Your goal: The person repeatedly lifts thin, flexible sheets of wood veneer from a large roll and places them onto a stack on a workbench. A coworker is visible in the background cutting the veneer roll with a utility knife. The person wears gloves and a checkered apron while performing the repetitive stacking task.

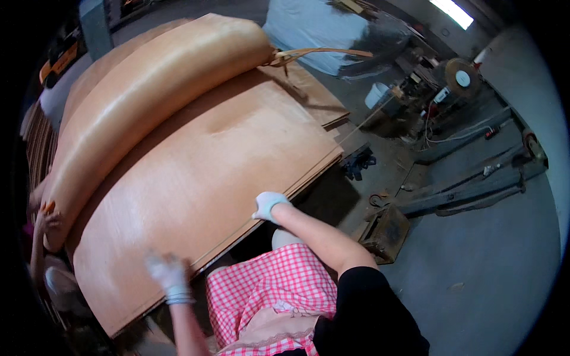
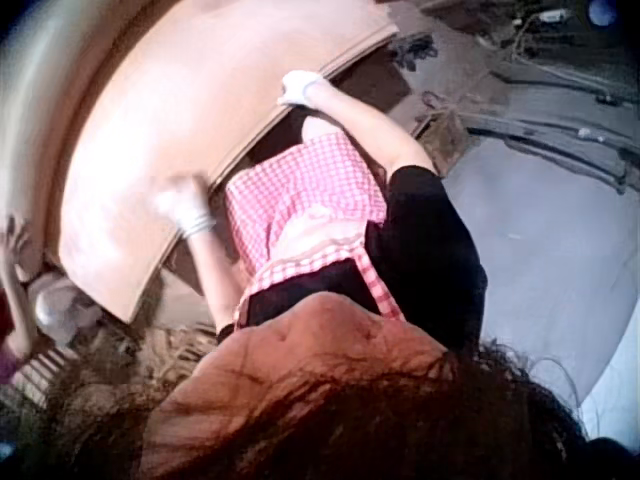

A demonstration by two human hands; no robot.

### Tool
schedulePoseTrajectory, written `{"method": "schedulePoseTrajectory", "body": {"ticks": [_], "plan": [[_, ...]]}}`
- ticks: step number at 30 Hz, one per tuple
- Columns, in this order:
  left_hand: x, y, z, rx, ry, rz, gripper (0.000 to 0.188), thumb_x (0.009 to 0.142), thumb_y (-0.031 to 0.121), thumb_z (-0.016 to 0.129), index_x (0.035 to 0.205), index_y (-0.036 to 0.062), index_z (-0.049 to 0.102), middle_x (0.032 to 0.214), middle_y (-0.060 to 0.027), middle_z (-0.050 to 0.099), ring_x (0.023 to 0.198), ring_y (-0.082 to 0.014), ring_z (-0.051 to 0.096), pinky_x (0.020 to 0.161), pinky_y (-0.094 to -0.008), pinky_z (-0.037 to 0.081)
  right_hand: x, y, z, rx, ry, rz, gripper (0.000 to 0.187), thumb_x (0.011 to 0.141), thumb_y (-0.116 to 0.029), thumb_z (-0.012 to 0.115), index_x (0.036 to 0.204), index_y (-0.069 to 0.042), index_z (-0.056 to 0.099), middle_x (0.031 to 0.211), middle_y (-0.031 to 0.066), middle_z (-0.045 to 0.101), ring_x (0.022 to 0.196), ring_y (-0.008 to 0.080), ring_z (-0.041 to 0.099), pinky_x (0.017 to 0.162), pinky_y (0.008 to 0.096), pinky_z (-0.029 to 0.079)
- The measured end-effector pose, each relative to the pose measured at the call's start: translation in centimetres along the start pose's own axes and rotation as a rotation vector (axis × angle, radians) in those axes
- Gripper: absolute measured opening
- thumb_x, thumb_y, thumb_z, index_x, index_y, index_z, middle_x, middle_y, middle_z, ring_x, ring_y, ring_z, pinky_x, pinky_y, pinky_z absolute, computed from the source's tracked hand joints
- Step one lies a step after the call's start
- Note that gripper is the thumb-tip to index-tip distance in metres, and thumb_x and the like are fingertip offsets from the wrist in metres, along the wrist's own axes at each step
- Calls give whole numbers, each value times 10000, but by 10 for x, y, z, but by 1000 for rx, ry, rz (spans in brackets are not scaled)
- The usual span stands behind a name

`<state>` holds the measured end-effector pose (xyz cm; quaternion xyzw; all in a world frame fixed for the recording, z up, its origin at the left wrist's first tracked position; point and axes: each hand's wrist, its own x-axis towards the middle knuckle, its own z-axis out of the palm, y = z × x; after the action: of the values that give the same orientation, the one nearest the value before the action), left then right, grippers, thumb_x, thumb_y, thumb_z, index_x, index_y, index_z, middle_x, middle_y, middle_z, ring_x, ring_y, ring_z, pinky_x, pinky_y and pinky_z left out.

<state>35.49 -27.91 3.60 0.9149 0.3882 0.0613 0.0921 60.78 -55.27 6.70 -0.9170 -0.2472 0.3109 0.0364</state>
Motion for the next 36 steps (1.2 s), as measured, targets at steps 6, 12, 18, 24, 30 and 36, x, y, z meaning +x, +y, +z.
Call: {"method": "schedulePoseTrajectory", "body": {"ticks": [6,12,18,24,30,36], "plan": [[-19,187,52,-82,-227,402,915,802,402,663,1481,-30,225,1532,-262,237,1436,-405,175,1183,-486,103,-5,11,2,100,-30,-34,404,793,-395,676,997,-49,721,1036,201,682,962,365,660,846,446,522],[-17,177,53,-171,-218,336,1005,743,378,733,1491,-23,195,1539,-240,237,1442,-363,188,1188,-463,106,4,159,-45,203,44,-21,317,804,-256,609,1045,-76,709,1049,190,686,982,338,658,880,409,508],[-17,176,56,-166,-209,339,968,738,355,732,1482,-21,241,1539,-235,239,1438,-369,193,1188,-470,113,10,302,-103,-60,186,296,295,863,-279,610,1121,-154,681,1158,121,662,1074,318,619,918,422,485],[-19,173,55,-143,-213,352,940,734,381,717,1465,-22,284,1534,-241,247,1432,-379,205,1181,-474,126,33,330,-85,231,216,437,328,892,-256,606,1158,-69,647,1177,184,637,1088,366,594,916,426,480],[-21,184,51,-178,-223,333,912,734,383,724,1443,-25,321,1517,-246,276,1417,-396,220,1172,-486,137,19,331,-42,533,883,649,351,893,-259,614,1103,22,621,1111,239,640,1070,403,593,899,438,474],[-29,174,46,-419,29,405,586,735,281,759,1215,18,549,1266,-214,525,1222,-397,446,1048,-481,342,-41,149,8,646,775,40,310,897,-269,636,1015,18,648,995,227,667,934,363,637,836,420,494]]}}
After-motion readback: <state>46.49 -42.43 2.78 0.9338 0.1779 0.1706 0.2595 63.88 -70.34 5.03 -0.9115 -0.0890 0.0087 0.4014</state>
